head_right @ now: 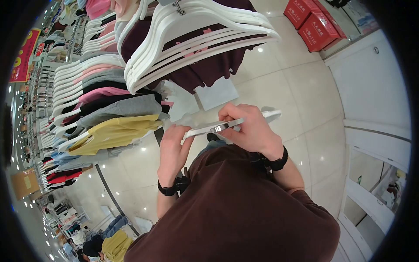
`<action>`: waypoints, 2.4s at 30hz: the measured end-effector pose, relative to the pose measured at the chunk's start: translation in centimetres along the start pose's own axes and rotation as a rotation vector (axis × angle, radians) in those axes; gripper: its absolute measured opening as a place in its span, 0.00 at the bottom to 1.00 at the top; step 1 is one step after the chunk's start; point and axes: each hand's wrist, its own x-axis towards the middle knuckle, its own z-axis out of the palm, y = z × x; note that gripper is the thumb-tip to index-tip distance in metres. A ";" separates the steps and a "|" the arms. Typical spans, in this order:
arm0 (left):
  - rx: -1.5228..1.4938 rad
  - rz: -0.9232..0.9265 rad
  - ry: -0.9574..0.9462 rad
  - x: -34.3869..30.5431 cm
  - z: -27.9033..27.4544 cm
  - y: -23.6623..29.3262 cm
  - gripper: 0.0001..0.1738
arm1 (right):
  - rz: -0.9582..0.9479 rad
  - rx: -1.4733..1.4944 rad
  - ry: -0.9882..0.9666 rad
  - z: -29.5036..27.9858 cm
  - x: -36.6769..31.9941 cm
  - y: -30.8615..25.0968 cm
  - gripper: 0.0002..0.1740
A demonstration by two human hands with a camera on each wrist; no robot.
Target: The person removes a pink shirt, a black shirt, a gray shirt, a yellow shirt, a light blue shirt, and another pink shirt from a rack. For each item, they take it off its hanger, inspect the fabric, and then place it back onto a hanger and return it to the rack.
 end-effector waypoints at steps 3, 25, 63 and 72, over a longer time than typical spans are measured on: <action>-0.024 0.000 0.073 -0.6 -0.1 -0.4 0.08 | -0.032 -0.060 0.070 -0.9 0.2 -0.3 0.20; -0.294 -0.212 0.193 -3.9 -7.4 -3.3 0.14 | 0.193 -0.336 -0.110 -1.0 1.4 -1.2 0.09; -0.325 -0.068 0.413 -7.5 -9.1 -10.5 0.11 | 0.017 -0.324 0.213 8.4 3.0 -5.1 0.09; -0.246 0.069 0.382 -5.1 -9.4 -7.0 0.11 | 0.107 -0.336 0.273 5.8 1.4 -2.7 0.13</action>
